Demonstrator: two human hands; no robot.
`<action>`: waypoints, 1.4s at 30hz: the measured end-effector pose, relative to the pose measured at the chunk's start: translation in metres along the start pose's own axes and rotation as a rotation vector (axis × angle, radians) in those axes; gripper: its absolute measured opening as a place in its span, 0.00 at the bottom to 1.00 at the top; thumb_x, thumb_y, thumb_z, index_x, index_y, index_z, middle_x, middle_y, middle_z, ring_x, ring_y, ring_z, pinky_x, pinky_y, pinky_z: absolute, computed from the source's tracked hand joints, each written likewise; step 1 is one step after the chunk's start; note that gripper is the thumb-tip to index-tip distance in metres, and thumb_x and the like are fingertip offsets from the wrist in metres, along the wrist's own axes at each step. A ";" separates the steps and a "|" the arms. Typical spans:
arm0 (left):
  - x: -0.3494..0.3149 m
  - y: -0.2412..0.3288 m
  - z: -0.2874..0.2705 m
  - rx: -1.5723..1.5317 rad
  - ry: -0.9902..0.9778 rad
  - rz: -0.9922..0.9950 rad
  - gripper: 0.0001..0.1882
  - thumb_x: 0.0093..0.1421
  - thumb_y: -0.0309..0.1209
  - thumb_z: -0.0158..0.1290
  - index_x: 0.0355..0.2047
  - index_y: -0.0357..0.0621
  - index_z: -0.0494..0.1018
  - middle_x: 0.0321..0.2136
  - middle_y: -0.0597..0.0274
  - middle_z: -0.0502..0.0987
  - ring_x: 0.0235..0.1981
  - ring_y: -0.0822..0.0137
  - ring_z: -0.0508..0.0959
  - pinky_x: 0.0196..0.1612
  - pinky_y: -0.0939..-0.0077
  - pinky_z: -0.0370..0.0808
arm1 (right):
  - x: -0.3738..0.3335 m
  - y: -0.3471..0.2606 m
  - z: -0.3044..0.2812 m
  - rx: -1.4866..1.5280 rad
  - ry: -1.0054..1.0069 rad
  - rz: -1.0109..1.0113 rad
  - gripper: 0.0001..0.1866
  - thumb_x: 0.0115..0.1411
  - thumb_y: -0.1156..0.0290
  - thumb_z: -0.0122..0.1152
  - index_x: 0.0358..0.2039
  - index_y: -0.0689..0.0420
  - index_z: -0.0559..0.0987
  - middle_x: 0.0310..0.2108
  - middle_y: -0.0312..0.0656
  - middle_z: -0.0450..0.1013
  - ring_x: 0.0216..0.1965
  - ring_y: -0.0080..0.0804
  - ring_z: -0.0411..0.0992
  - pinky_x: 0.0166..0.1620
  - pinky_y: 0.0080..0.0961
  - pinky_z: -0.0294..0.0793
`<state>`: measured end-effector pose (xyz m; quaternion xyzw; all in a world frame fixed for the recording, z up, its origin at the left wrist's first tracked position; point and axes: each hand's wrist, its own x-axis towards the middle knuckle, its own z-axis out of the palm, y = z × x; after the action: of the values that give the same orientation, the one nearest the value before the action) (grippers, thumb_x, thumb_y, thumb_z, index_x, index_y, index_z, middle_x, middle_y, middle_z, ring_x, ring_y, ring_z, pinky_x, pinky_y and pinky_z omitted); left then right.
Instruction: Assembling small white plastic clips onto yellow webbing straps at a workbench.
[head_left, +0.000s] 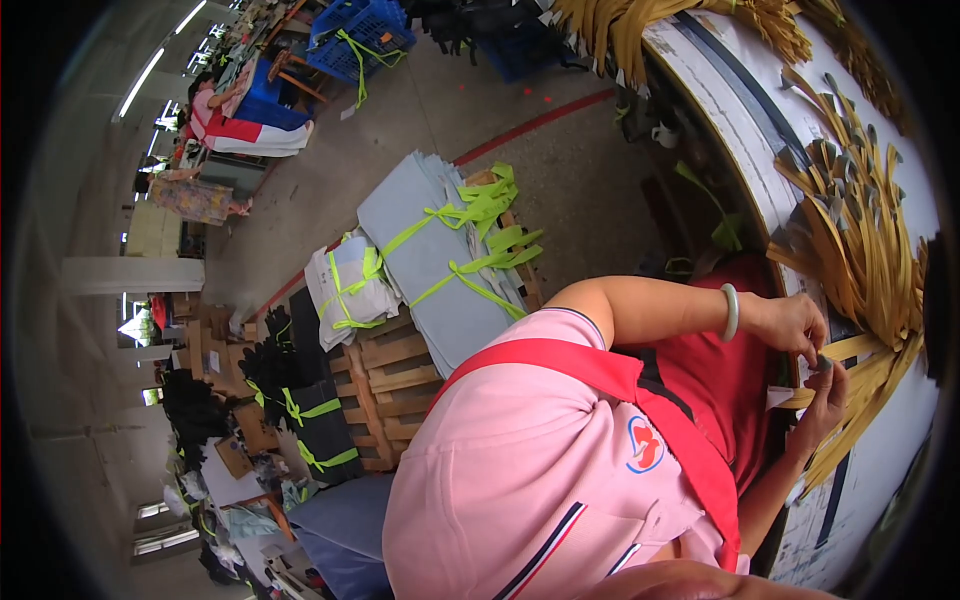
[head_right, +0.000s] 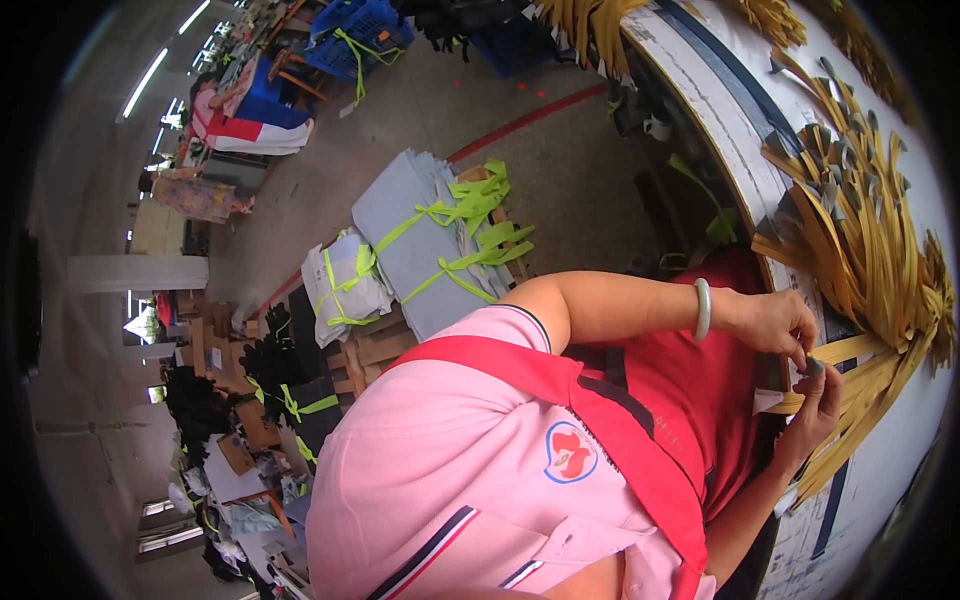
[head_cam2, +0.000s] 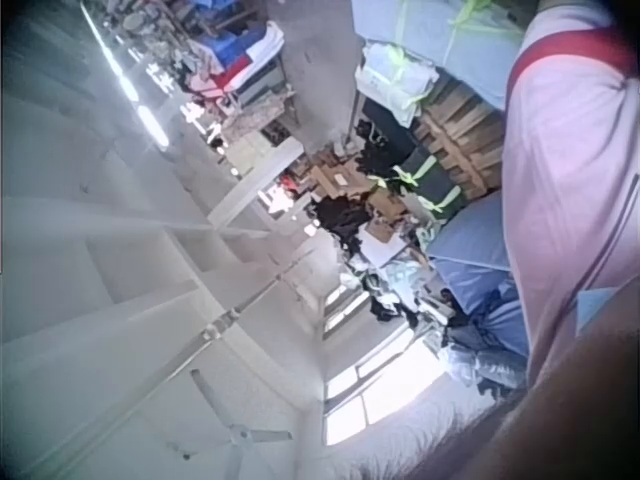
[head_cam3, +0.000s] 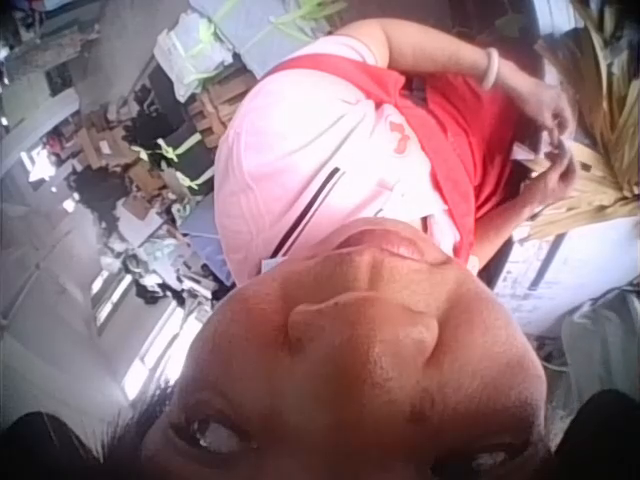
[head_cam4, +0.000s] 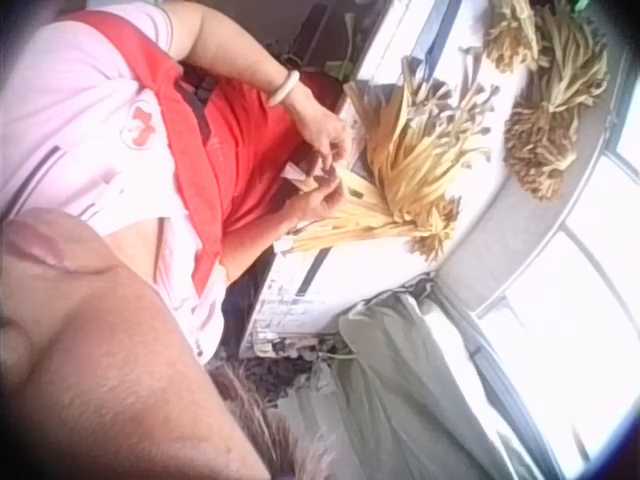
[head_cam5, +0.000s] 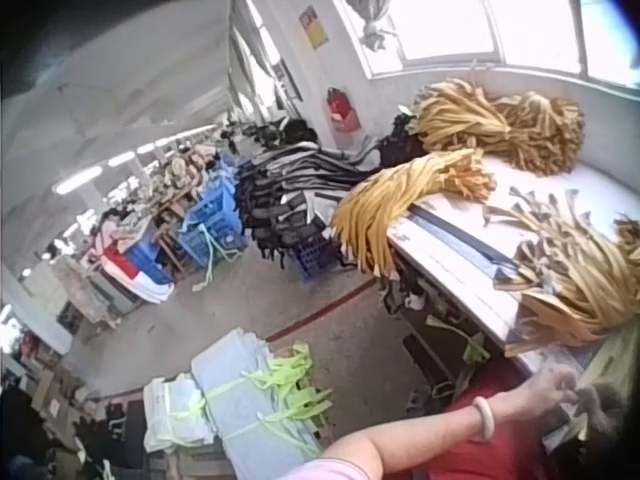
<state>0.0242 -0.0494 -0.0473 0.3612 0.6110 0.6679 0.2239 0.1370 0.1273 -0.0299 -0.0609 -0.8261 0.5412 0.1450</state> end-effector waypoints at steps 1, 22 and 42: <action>0.002 -0.003 0.001 0.002 0.003 0.002 0.09 0.48 0.28 0.66 0.28 0.38 0.80 0.24 0.57 0.78 0.29 0.63 0.78 0.31 0.69 0.74 | 0.001 0.001 -0.003 0.077 0.005 0.079 0.12 0.69 0.65 0.53 0.42 0.61 0.76 0.31 0.34 0.71 0.29 0.17 0.66 0.36 0.15 0.68; -0.003 0.008 0.025 0.289 0.031 0.251 0.06 0.51 0.27 0.60 0.26 0.38 0.76 0.25 0.52 0.77 0.33 0.50 0.78 0.37 0.60 0.74 | 0.006 -0.001 -0.032 0.086 -0.137 0.125 0.13 0.69 0.64 0.54 0.30 0.58 0.74 0.23 0.31 0.66 0.25 0.15 0.61 0.31 0.14 0.59; -0.016 0.017 0.020 0.493 0.000 0.204 0.07 0.54 0.30 0.58 0.28 0.39 0.75 0.32 0.54 0.76 0.39 0.51 0.77 0.41 0.61 0.74 | 0.004 -0.010 -0.016 0.077 -0.116 0.134 0.12 0.68 0.64 0.56 0.30 0.58 0.75 0.24 0.32 0.71 0.24 0.15 0.63 0.30 0.14 0.62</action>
<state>0.0520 -0.0509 -0.0339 0.4647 0.7155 0.5181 0.0606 0.1389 0.1382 -0.0145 -0.0789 -0.8057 0.5836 0.0627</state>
